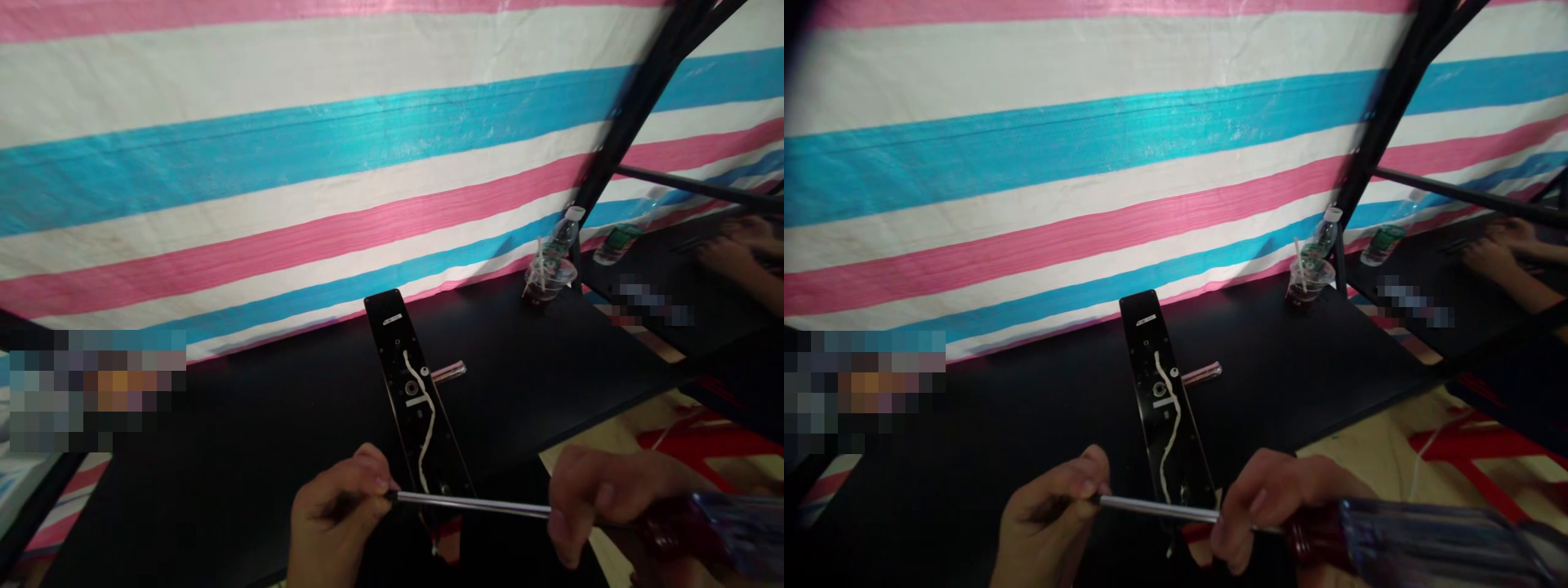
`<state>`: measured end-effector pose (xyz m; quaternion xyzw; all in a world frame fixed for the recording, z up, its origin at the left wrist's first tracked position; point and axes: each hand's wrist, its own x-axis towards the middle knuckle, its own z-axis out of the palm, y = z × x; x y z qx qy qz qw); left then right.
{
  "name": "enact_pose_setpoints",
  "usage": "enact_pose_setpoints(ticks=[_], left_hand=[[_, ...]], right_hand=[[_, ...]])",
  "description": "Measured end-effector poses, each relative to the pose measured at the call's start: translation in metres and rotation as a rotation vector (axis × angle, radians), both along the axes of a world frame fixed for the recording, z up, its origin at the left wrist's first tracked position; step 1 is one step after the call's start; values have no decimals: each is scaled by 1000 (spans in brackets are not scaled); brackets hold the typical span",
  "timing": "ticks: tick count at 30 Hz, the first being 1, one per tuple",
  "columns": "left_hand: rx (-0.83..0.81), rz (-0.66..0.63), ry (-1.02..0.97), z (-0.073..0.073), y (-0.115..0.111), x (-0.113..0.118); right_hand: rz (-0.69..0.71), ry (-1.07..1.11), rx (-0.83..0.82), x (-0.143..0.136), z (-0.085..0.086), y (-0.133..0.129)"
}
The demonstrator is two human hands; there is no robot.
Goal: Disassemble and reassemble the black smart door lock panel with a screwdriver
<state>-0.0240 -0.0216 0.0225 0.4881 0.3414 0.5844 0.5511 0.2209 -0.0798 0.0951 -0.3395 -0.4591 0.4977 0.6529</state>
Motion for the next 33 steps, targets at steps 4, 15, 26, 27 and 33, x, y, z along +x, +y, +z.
enact_pose_setpoints(ticks=[4, 15, 26, 27, 33], left_hand=[[-128, -60, -30, -4, -1, 3], [-524, 263, -370, -28, 25, 41], [-312, 416, 291, -87, 42, 46], [-323, 375, 271, -91, 42, 48], [-359, 350, 283, -92, 35, 57]], right_hand=[[304, -176, 176, 21, -5, 20], [-39, 20, 49, -34, -43, 26], [-45, -328, 155, -36, -79, 75], [-42, -338, 158, -36, -79, 77], [-43, -378, 145, -42, -77, 82]])
